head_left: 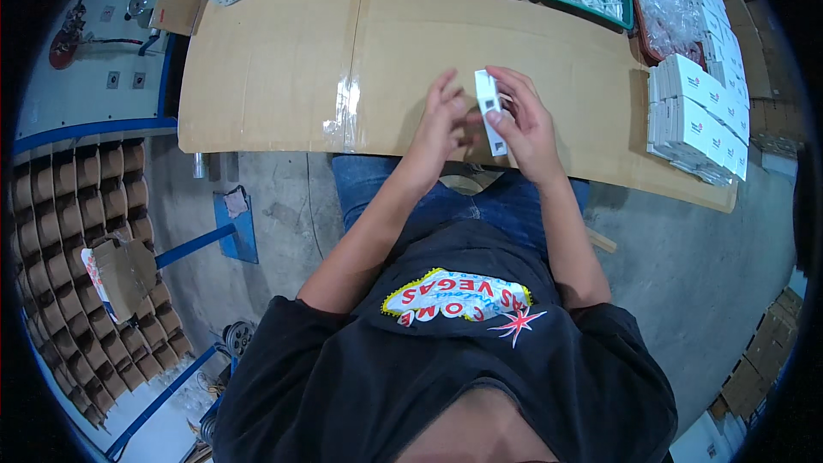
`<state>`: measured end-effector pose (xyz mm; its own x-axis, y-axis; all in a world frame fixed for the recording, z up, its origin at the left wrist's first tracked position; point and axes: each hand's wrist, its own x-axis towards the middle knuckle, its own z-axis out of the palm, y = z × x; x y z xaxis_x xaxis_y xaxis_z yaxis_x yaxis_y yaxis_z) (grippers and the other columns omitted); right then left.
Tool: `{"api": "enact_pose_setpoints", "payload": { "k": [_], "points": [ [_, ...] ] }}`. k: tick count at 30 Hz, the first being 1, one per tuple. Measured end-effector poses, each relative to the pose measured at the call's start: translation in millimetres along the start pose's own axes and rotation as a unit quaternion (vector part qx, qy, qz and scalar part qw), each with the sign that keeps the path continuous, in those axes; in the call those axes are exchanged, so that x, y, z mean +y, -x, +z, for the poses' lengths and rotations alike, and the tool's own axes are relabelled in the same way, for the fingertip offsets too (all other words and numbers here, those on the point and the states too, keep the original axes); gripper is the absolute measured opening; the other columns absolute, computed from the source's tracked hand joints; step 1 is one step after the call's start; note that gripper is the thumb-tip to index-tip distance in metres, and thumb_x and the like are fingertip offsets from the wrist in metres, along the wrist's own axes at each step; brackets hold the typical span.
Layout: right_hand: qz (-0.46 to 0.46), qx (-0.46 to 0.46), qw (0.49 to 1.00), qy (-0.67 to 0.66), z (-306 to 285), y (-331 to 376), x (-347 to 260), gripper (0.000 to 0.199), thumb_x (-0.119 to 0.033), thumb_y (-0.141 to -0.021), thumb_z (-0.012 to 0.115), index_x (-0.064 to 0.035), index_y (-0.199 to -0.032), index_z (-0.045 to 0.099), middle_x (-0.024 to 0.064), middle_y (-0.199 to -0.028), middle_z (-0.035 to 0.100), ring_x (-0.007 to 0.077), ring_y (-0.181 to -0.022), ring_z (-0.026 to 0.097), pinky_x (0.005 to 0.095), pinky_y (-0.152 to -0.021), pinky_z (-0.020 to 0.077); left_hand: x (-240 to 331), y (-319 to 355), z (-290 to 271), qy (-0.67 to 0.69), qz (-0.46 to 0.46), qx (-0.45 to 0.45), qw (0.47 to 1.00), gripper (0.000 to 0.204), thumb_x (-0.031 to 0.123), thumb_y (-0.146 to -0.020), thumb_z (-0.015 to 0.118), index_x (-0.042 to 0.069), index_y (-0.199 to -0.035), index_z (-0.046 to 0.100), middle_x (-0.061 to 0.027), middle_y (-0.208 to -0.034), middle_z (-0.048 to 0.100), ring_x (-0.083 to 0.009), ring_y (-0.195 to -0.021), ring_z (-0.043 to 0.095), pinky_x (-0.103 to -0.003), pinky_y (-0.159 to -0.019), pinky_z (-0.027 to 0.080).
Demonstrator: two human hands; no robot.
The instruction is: The person opens a small white box and removes a plastic bag containing small white components. They then pick up individual white components from a tray and place them into the plastic bag. The person repeats this process, adding more components to the bag.
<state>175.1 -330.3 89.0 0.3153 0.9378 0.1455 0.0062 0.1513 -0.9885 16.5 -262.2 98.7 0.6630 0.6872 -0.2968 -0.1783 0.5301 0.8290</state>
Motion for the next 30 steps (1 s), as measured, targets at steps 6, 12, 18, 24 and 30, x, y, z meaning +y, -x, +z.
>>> {"api": "enact_pose_setpoints", "payload": {
  "k": [6,12,18,24,30],
  "points": [
    [-0.057,-0.067,0.99,0.112,8,3,1,0.056,-0.007,-0.084,0.07,-0.0025,-0.139,0.059,0.0161,-0.141,0.056,0.0289,-0.128,0.057,0.0388,-0.108,0.0456,4,1,7,0.129,-0.184,-0.009,0.974,0.062,0.062,-0.102,0.05,0.013,-0.14,0.053,-0.0085,-0.124,0.065,-0.0219,-0.112,0.064,-0.043,-0.098,0.052],
    [-0.061,-0.032,0.981,0.18,14,6,5,0.044,-0.01,-0.09,0.068,0.0014,-0.132,0.063,0.0205,-0.139,0.063,0.0306,-0.121,0.066,0.0394,-0.096,0.0545,-11,-4,5,0.086,-0.133,0.083,0.984,0.05,0.059,-0.104,0.049,0.016,-0.128,0.058,-0.0022,-0.11,0.063,-0.017,-0.1,0.062,-0.039,-0.089,0.051],
    [-0.153,-0.025,0.948,0.28,22,8,16,0.039,-0.013,-0.099,0.061,0.0065,-0.132,0.061,0.0249,-0.132,0.065,0.038,-0.114,0.068,0.0413,-0.096,0.0555,-14,-6,18,0.089,-0.077,0.137,0.984,0.05,0.058,-0.106,0.044,0.015,-0.13,0.055,-0.0033,-0.111,0.06,-0.0158,-0.103,0.059,-0.037,-0.093,0.048],
    [-0.178,-0.027,0.934,0.309,29,9,23,0.036,-0.012,-0.104,0.054,0.0079,-0.134,0.058,0.0266,-0.13,0.065,0.0402,-0.112,0.068,0.0429,-0.096,0.0554,-21,-10,13,0.097,-0.063,0.151,0.982,0.051,0.057,-0.107,0.043,0.012,-0.129,0.053,-0.005,-0.114,0.058,-0.0177,-0.108,0.057,-0.037,-0.099,0.046],
    [-0.182,-0.034,0.939,0.289,28,10,25,0.036,-0.012,-0.104,0.054,0.0075,-0.134,0.058,0.0267,-0.129,0.066,0.0398,-0.111,0.069,0.0427,-0.094,0.0563,-23,-7,10,0.098,-0.07,0.145,0.982,0.053,0.059,-0.106,0.044,0.012,-0.127,0.053,-0.0048,-0.112,0.057,-0.0176,-0.107,0.058,-0.037,-0.096,0.047]
  ]
}}
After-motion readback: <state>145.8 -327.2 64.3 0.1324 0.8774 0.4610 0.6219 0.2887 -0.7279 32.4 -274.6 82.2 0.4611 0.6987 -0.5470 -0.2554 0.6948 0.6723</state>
